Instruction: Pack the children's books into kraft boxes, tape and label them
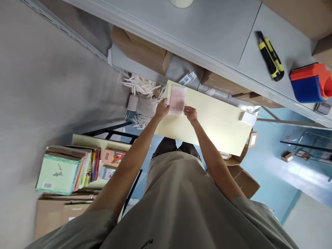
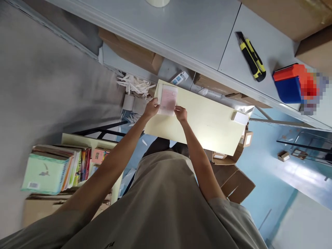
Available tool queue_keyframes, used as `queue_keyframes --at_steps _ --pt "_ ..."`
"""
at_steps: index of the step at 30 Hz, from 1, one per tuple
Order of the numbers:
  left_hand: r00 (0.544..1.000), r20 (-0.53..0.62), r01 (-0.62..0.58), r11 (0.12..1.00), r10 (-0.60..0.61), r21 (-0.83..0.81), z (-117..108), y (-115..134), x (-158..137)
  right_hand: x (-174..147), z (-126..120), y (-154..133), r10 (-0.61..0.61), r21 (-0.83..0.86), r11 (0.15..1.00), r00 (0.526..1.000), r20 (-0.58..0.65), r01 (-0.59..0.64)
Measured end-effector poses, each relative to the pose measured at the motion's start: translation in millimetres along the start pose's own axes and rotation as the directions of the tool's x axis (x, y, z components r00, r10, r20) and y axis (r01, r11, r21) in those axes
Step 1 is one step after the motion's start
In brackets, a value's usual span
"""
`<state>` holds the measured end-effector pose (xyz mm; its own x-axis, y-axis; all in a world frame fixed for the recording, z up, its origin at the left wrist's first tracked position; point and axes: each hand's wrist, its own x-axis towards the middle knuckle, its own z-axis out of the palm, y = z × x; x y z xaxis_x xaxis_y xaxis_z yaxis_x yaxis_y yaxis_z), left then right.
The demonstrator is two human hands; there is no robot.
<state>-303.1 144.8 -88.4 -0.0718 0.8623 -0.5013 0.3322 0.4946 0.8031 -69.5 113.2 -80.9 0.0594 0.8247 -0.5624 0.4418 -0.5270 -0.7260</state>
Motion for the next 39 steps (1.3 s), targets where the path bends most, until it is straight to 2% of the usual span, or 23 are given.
queue_keyframes --at_steps 3,5,10,13,17,20,23,25,28,30,32,35,39 --pt "1.0 -0.027 -0.013 1.0 0.012 -0.025 -16 -12 -24 -25 -14 2 0.084 0.051 0.995 0.996 -0.025 -0.083" --pt "0.998 -0.063 -0.022 0.997 0.017 -0.08 -21 -18 -46 -46 -24 3 0.084 0.081 0.993 0.996 0.008 -0.085" --pt "0.99 -0.142 -0.046 0.96 0.007 -0.276 -12 -31 -107 -98 -40 9 0.096 0.033 0.995 0.994 0.047 -0.097" --pt "0.982 -0.187 -0.095 0.922 0.025 -0.376 -4 -40 -146 -121 -40 13 0.088 -0.011 0.996 0.99 0.107 -0.087" --pt "0.945 -0.323 -0.097 0.892 -0.057 -0.441 -5 -60 -217 -137 -21 17 0.018 -0.041 0.999 0.974 0.224 -0.01" --pt "0.892 -0.436 -0.103 0.885 -0.12 -0.455 -14 -84 -288 -144 16 18 -0.028 -0.048 0.998 0.941 0.337 0.047" --pt "0.822 -0.535 -0.113 0.865 -0.194 -0.488 -30 -113 -365 -160 71 16 -0.066 -0.041 0.995 0.883 0.465 0.096" --pt "0.755 -0.603 -0.125 0.847 -0.258 -0.517 -44 -134 -416 -181 109 14 -0.092 -0.032 0.991 0.842 0.532 0.128" --pt "0.625 -0.704 -0.152 0.831 -0.338 -0.535 -67 -166 -482 -219 154 12 -0.133 -0.029 0.981 0.771 0.623 0.192" --pt "0.538 -0.748 -0.164 0.822 -0.388 -0.545 -82 -189 -516 -245 175 10 -0.16 -0.034 0.967 0.712 0.684 0.251" --pt "0.474 -0.76 -0.161 0.804 -0.445 -0.572 -94 -213 -542 -271 194 9 -0.176 -0.045 0.952 0.66 0.731 0.304" --pt "0.433 -0.748 -0.13 0.787 -0.502 -0.603 -112 -253 -572 -314 229 9 -0.177 -0.066 0.933 0.608 0.774 0.355" --pt "0.389 -0.767 -0.058 0.818 -0.51 -0.573 -143 -317 -616 -384 297 21 -0.104 -0.111 0.934 0.555 0.825 0.34"
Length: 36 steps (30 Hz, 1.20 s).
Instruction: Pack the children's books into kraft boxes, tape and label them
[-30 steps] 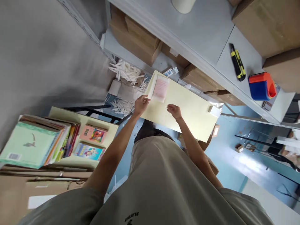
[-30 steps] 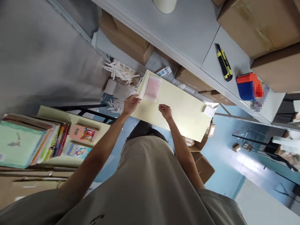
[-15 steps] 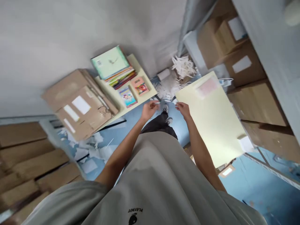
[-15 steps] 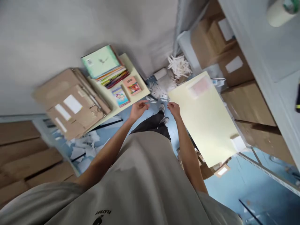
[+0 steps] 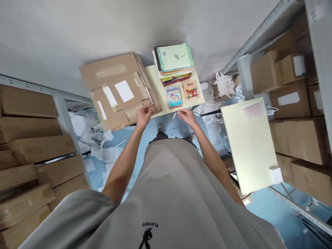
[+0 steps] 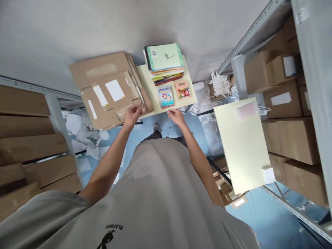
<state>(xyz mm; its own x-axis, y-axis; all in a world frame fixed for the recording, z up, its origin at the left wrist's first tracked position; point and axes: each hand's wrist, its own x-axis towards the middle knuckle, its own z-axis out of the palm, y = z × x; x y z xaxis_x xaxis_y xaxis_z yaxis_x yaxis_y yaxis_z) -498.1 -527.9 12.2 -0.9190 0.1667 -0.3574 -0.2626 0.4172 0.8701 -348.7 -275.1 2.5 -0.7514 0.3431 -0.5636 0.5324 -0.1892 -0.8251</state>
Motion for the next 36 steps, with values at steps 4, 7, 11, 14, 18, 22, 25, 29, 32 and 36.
queue_keyframes --at_steps 4,7,11,14,18,22,25,29,32,36 --pt "0.997 -0.046 -0.054 0.99 0.06 0.127 -83 -25 50 10 106 -8 0.167 0.043 0.984 0.983 0.082 -0.171" --pt "0.993 -0.054 -0.089 0.975 0.102 0.205 -137 -31 99 8 171 -5 0.248 0.035 0.967 0.961 0.126 -0.254" --pt "0.982 0.005 -0.18 0.932 0.188 0.313 -171 -24 178 -2 225 -1 0.309 0.049 0.947 0.943 0.123 -0.316" --pt "0.966 0.142 -0.251 0.901 0.214 0.353 -172 -13 227 -6 246 0 0.359 0.096 0.924 0.926 0.118 -0.371" --pt "0.954 0.278 -0.225 0.878 0.111 0.422 -164 -4 253 -6 257 -2 0.409 0.179 0.889 0.907 0.1 -0.421" --pt "0.965 0.218 -0.229 0.879 0.148 0.417 -163 -3 246 -7 259 -5 0.44 0.266 0.855 0.894 0.08 -0.445" --pt "0.967 0.206 -0.221 0.893 0.149 0.391 -168 -2 245 -11 258 -6 0.48 0.312 0.825 0.875 0.053 -0.471" --pt "0.944 0.288 -0.242 0.928 0.159 0.284 -171 7 249 -23 247 -6 0.511 0.353 0.804 0.86 0.005 -0.479" --pt "0.88 0.367 -0.359 0.928 0.302 0.097 -161 28 243 -39 223 -10 0.489 0.388 0.812 0.871 -0.047 -0.436" --pt "0.762 0.481 -0.436 0.893 0.433 -0.113 -128 73 220 -64 160 -19 0.345 0.449 0.863 0.919 -0.191 -0.231"
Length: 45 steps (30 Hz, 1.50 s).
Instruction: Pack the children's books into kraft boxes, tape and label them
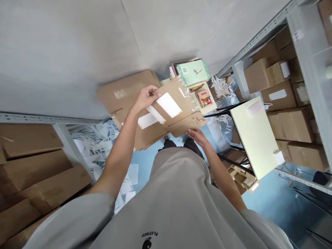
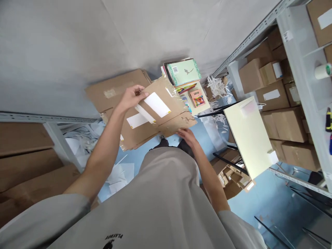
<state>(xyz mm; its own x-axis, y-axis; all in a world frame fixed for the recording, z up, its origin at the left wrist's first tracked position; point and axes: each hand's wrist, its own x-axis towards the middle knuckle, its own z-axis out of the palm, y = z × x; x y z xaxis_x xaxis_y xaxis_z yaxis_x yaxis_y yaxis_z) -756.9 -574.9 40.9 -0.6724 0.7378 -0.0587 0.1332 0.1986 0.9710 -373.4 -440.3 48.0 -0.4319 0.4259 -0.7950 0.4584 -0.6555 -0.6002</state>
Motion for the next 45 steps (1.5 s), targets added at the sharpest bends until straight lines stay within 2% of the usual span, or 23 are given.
queue_keyframes --at_steps 2,4,7,9,15,20,25,28,32,39,45 --pt "0.997 0.067 -0.032 0.998 0.035 -0.052 26 25 8 -6 -39 -17 -0.139 0.03 0.989 0.987 -0.079 0.142" --pt "0.99 0.127 -0.042 0.995 0.053 -0.086 56 46 14 -13 -82 -32 -0.284 0.005 0.957 0.942 -0.181 0.289" --pt "0.973 0.21 -0.073 0.988 0.1 -0.136 112 70 20 -25 -146 -45 -0.469 -0.084 0.88 0.825 -0.315 0.467" --pt "0.957 0.253 -0.096 0.981 0.138 -0.171 154 82 23 -33 -185 -47 -0.539 -0.114 0.834 0.753 -0.377 0.54" --pt "0.922 0.37 -0.05 0.983 0.113 -0.177 299 120 31 -53 -292 -34 -0.581 -0.084 0.756 0.605 -0.544 0.649" --pt "0.882 0.467 -0.035 0.996 0.07 -0.083 425 145 35 -70 -387 -10 -0.552 -0.103 0.753 0.539 -0.636 0.65" --pt "0.822 0.569 -0.021 1.0 0.03 -0.023 545 155 28 -82 -471 22 -0.512 -0.153 0.773 0.462 -0.724 0.616" --pt "0.79 0.614 -0.03 0.999 0.009 0.024 603 158 23 -84 -506 40 -0.463 -0.169 0.8 0.414 -0.784 0.576" --pt "0.745 0.666 -0.021 0.996 -0.044 0.088 662 160 27 -80 -538 53 -0.366 -0.132 0.845 0.38 -0.85 0.519" --pt "0.656 0.751 -0.001 0.995 -0.075 0.101 744 158 54 -77 -587 42 -0.21 -0.002 0.887 0.398 -0.893 0.462" --pt "0.505 0.861 -0.019 0.996 -0.062 0.083 794 154 86 -82 -611 31 -0.124 0.075 0.898 0.413 -0.902 0.434"
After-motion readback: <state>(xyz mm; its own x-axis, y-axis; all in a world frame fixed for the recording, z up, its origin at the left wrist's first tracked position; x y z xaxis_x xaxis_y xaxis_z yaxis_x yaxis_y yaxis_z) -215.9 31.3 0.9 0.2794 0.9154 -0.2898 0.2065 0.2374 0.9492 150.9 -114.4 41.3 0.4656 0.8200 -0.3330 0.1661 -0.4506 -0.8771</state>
